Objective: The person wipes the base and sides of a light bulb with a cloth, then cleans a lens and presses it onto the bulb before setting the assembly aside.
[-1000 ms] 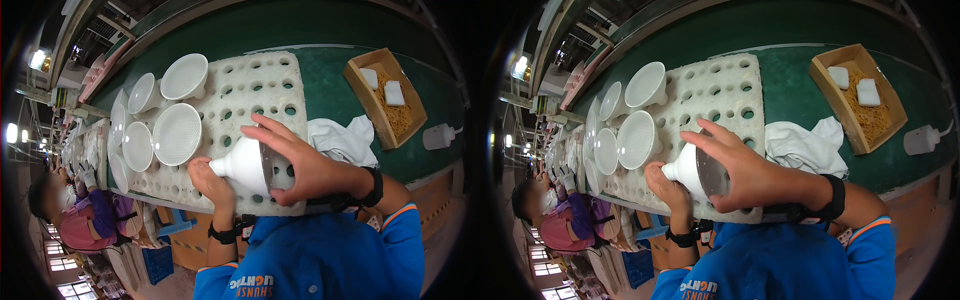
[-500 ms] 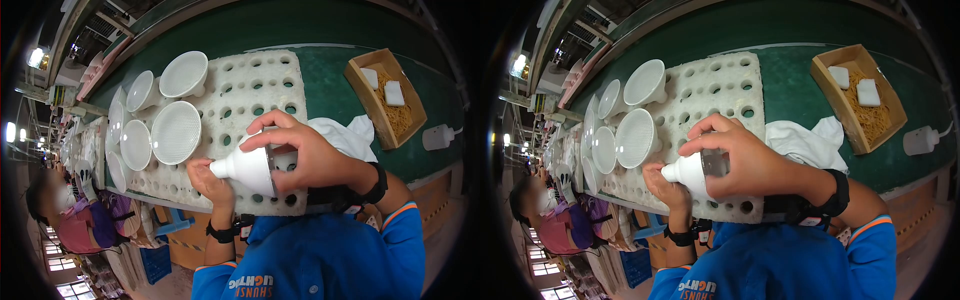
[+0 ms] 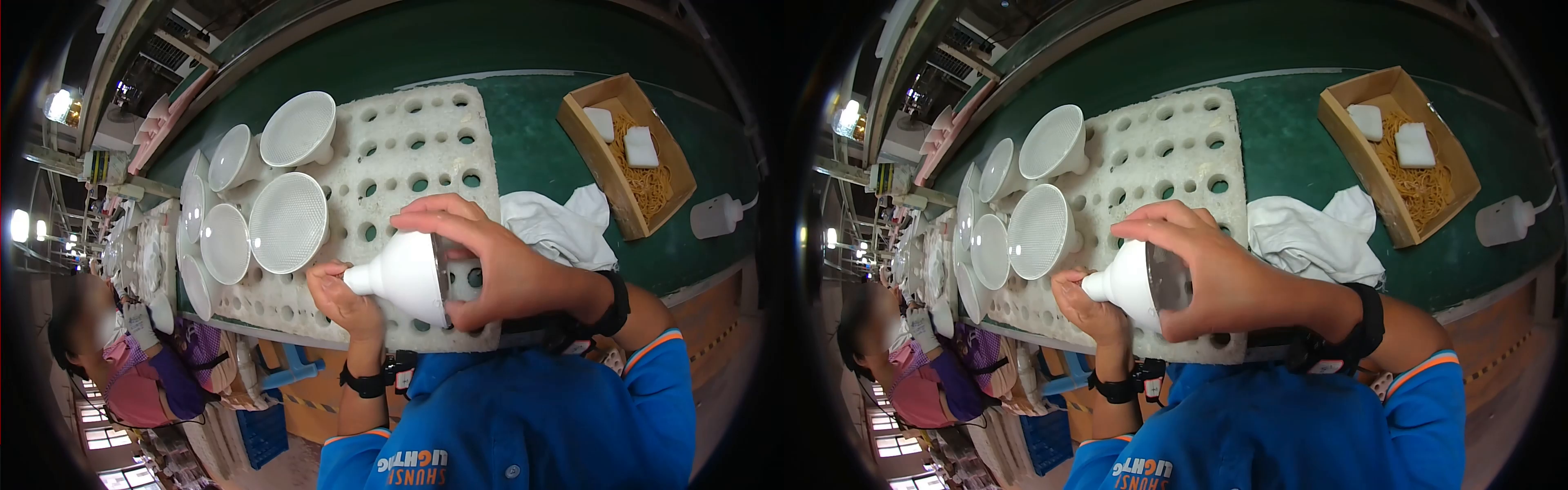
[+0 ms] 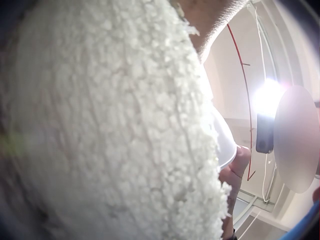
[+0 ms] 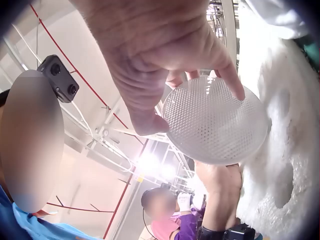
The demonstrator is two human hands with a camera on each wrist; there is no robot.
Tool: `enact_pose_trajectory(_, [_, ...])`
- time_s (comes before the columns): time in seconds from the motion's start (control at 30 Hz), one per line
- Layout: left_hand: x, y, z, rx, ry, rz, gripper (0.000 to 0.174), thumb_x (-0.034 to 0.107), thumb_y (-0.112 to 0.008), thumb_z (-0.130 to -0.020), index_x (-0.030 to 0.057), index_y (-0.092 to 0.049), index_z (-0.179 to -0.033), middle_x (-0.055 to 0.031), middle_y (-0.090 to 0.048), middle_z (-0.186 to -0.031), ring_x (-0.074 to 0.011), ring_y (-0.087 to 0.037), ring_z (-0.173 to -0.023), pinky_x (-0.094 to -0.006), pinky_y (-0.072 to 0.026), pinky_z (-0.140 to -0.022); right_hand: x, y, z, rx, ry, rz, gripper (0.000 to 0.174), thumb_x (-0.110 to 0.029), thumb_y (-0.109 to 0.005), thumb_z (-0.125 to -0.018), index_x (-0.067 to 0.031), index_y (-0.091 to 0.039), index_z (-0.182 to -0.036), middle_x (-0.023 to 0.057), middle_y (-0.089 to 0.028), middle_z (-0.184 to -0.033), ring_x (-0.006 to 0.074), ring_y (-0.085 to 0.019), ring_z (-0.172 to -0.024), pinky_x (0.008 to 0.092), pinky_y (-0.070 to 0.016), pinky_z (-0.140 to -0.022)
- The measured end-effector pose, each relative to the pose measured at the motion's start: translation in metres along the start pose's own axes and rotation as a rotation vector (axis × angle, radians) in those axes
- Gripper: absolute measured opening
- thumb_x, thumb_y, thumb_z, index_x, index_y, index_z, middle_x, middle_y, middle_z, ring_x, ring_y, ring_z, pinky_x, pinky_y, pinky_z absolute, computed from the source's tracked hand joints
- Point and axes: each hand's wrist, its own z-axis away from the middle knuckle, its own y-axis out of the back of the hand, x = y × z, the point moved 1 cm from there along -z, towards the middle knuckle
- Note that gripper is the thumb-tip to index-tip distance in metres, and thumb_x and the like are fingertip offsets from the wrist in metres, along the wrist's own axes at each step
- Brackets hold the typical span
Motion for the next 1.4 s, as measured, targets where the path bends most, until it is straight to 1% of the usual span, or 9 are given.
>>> enact_pose_trajectory(0.13, [0.0, 0.0, 0.002, -0.012, -0.035, 0.021, 0.036, 0.036, -0.033, -0.097, 0.0023, -0.043, -0.088, -0.0068, -0.045, -0.075, -0.0132, -0.043, -0.068, -0.0275, -0.0371, -0.064, 0.009, 0.007, -0.011, -0.03, -0.151, -0.276, 0.064, -0.013, -0.069, -0.063, -0.0112, -0.056, -0.126, 0.012, -0.041, -0.132, 0.026, -0.045, -0.118, 0.037, -0.0425, -0.097])
enact_pose_trajectory(0.2, [0.003, -0.002, 0.004, -0.018, -0.028, 0.076, 0.036, 0.036, -0.034, -0.097, 0.0024, -0.042, -0.088, -0.0067, -0.044, -0.075, -0.0131, -0.042, -0.067, -0.0274, -0.0366, -0.064, 0.007, 0.017, -0.015, -0.115, -0.118, -0.093, 0.058, -0.007, -0.065, -0.066, -0.0081, -0.057, -0.124, 0.0095, -0.042, -0.131, 0.0238, -0.047, -0.12, 0.037, -0.0432, -0.101])
enact_pose_trajectory(0.4, [-0.004, -0.001, 0.003, 0.052, -0.075, 0.024, 0.037, 0.037, -0.036, -0.096, 0.0023, -0.044, -0.089, -0.0047, -0.043, -0.071, -0.0121, -0.042, -0.066, -0.0267, -0.0353, -0.062, 0.008, 0.006, 0.0, -0.047, -0.042, -0.177, 0.07, -0.003, -0.065, -0.066, -0.009, -0.047, -0.133, 0.0108, -0.034, -0.139, 0.024, -0.041, -0.126, 0.0343, -0.0445, -0.098])
enact_pose_trajectory(0.6, [0.021, 0.007, -0.004, -0.069, 0.319, -0.049, 0.035, 0.032, -0.039, -0.097, 0.0022, -0.047, -0.08, -0.0021, -0.044, -0.07, -0.0102, -0.041, -0.065, -0.026, -0.0357, -0.061, -0.006, -0.003, 0.008, -0.022, 0.037, 0.194, 0.083, -0.011, -0.069, -0.061, -0.0085, -0.039, -0.137, 0.0167, -0.03, -0.141, 0.0356, -0.029, -0.129, 0.0415, -0.0313, -0.106])
enact_pose_trajectory(0.63, [0.023, 0.006, -0.005, -0.065, 0.281, -0.039, 0.034, 0.03, -0.039, -0.097, 0.002, -0.047, -0.079, -0.0021, -0.044, -0.07, -0.0102, -0.041, -0.065, -0.026, -0.0358, -0.061, -0.006, -0.005, 0.008, -0.015, 0.049, 0.201, 0.082, -0.013, -0.07, -0.06, -0.0075, -0.039, -0.137, 0.018, -0.032, -0.139, 0.0386, -0.029, -0.127, 0.0433, -0.0293, -0.107])
enact_pose_trajectory(1.03, [0.012, -0.007, -0.007, 0.025, 0.047, -0.059, 0.035, 0.029, -0.035, -0.098, 0.0019, -0.047, -0.079, -0.0046, -0.047, -0.072, -0.0112, -0.044, -0.067, -0.0281, -0.0379, -0.063, 0.005, 0.007, 0.001, 0.043, 0.103, 0.217, 0.062, -0.007, -0.067, -0.058, -0.012, -0.06, -0.12, 0.007, -0.047, -0.127, 0.0244, -0.043, -0.117, 0.035, -0.0354, -0.101])
enact_pose_trajectory(1.13, [0.009, -0.006, -0.006, 0.027, 0.069, -0.027, 0.037, 0.031, -0.034, -0.098, 0.0019, -0.047, -0.079, -0.005, -0.048, -0.073, -0.0116, -0.044, -0.067, -0.0279, -0.0379, -0.063, 0.006, 0.008, -0.004, -0.002, 0.077, 0.168, 0.061, -0.013, -0.069, -0.06, -0.0148, -0.059, -0.121, 0.0098, -0.043, -0.129, 0.031, -0.037, -0.119, 0.0385, -0.0345, -0.101])
enact_pose_trajectory(1.33, [0.008, -0.006, -0.005, 0.034, 0.096, -0.002, 0.038, 0.033, -0.034, -0.098, 0.0022, -0.047, -0.079, -0.0053, -0.048, -0.073, -0.0119, -0.044, -0.066, -0.0276, -0.0377, -0.062, -0.007, -0.003, 0.004, 0.004, -0.034, 0.118, 0.067, -0.005, -0.068, -0.061, -0.0143, -0.053, -0.126, 0.0119, -0.027, -0.142, 0.0284, -0.036, -0.129, 0.0384, -0.0349, -0.106])
enact_pose_trajectory(1.4, [0.009, -0.006, -0.005, 0.022, 0.087, -0.028, 0.038, 0.033, -0.034, -0.098, 0.0022, -0.047, -0.08, -0.0054, -0.048, -0.073, -0.0121, -0.044, -0.066, -0.0275, -0.0377, -0.062, -0.009, -0.003, 0.005, 0.022, -0.014, 0.142, 0.065, -0.002, -0.068, -0.061, -0.0128, -0.055, -0.124, 0.011, -0.03, -0.141, 0.0271, -0.039, -0.127, 0.0383, -0.0387, -0.104])
